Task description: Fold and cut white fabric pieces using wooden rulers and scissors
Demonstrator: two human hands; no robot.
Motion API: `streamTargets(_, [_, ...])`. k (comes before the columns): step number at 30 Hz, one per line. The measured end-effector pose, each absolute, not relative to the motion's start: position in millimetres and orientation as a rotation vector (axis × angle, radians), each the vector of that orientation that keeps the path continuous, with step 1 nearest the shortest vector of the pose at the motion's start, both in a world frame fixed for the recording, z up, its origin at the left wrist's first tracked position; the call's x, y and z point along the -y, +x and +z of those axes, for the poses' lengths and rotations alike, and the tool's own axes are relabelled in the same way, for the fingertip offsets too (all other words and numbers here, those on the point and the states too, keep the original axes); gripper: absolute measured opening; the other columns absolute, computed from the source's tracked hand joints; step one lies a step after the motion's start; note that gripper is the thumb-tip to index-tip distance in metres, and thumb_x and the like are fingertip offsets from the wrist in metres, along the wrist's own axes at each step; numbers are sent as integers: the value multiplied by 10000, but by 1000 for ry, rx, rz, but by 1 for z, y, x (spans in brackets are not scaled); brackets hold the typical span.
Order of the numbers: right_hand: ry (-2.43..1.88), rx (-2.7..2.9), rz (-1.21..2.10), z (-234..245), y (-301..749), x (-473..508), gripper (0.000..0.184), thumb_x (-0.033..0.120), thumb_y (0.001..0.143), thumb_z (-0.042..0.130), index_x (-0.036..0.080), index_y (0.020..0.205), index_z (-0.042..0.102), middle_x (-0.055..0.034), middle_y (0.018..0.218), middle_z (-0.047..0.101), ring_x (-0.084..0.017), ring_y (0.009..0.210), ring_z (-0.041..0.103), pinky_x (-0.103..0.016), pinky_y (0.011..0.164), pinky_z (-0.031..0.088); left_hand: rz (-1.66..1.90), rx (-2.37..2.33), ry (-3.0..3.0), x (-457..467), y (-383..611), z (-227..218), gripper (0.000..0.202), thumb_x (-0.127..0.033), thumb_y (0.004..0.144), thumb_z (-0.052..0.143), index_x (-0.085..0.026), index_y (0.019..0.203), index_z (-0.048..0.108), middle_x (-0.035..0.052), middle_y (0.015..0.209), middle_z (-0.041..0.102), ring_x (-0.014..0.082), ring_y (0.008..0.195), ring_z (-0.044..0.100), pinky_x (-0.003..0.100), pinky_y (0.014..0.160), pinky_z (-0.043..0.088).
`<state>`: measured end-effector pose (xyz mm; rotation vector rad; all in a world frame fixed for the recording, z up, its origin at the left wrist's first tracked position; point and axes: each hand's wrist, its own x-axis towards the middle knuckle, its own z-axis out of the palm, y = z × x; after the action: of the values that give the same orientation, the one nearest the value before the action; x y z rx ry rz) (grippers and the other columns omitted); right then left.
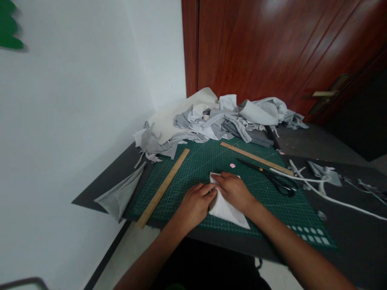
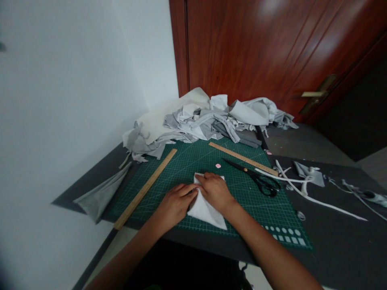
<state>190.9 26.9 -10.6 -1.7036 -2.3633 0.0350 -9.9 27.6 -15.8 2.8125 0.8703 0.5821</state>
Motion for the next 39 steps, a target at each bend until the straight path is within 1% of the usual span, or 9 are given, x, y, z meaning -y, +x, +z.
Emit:
streamTargets(4, [-1678, 2353, 57, -11, 191, -26, 393, 333, 1040, 484, 189, 1387, 599, -114, 1103, 705, -246, 1006, 664, -339, 887, 461, 599, -911, 2793, -27, -9, -16, 327, -85, 971, 515, -215, 1256, 608, 65, 1322, 615, 228, 1133, 579, 412, 1006, 519])
streamTargets(8, [-1686, 2313, 21, -12, 189, -26, 392, 400, 1035, 499, 168, 1332, 606, -103, 1060, 703, -251, 966, 660, -342, 844, 444, 562, -961, 2807, -25, -9, -14, 224, -76, 958, 524, -184, 1090, 670, 77, 1249, 618, 230, 1094, 576, 404, 988, 530])
streamTargets(10, [-1685, 2301, 2, -12, 188, -26, 357, 428, 1031, 504, 163, 1234, 631, -93, 1016, 696, -248, 948, 649, -339, 830, 423, 566, -967, 2806, -25, -9, -13, 214, -65, 954, 519, -187, 1022, 681, 72, 1216, 617, 222, 1086, 569, 395, 978, 531])
streamTargets(13, [-1677, 2327, -2, -12, 187, -25, 267, 404, 1038, 499, 187, 1046, 654, -68, 954, 676, -229, 915, 629, -332, 807, 381, 586, -998, 2810, -24, -9, -12, 219, -75, 959, 516, -202, 1029, 681, 66, 1174, 615, 217, 1074, 554, 387, 960, 530])
streamTargets(15, [-1679, 2351, -11, -11, 186, -25, 248, 364, 1051, 476, 202, 998, 657, -56, 933, 663, -219, 897, 617, -330, 791, 353, 579, -1059, 2818, -24, -8, -10, 212, -98, 967, 517, -206, 1051, 679, 64, 1112, 614, 219, 1042, 547, 379, 928, 531])
streamTargets(25, [-1684, 2367, -10, -14, 187, -27, 216, 276, 1047, 465, 214, 1051, 673, -55, 933, 654, -216, 903, 600, -332, 778, 321, 556, -1124, 2767, -25, -7, -9, 158, -164, 979, 542, -202, 1032, 686, 60, 997, 602, 223, 982, 526, 387, 885, 504])
streamTargets(30, [-1687, 2358, 0, -14, 187, -27, 218, 273, 1046, 464, 213, 1043, 674, -52, 919, 654, -216, 900, 600, -334, 775, 322, 541, -1059, 2764, -27, -10, -9, 174, -120, 954, 549, -220, 911, 685, 43, 996, 597, 214, 1001, 525, 371, 894, 482])
streamTargets(33, [-1689, 2359, -4, -14, 186, -27, 226, 276, 1049, 455, 215, 1035, 672, -54, 915, 653, -216, 897, 599, -331, 777, 325, 574, -1128, 2734, -26, -9, -10, 165, -142, 948, 567, -214, 1033, 688, 55, 1026, 593, 228, 1030, 523, 387, 916, 482])
streamTargets(39, [-1684, 2389, -40, -11, 185, -25, 233, 251, 1044, 438, 216, 1052, 668, -63, 928, 652, -226, 916, 597, -338, 788, 328, 580, -1230, 2685, -25, -8, -13, 286, -216, 957, 578, -200, 1233, 648, 84, 1135, 579, 267, 1113, 513, 449, 971, 471])
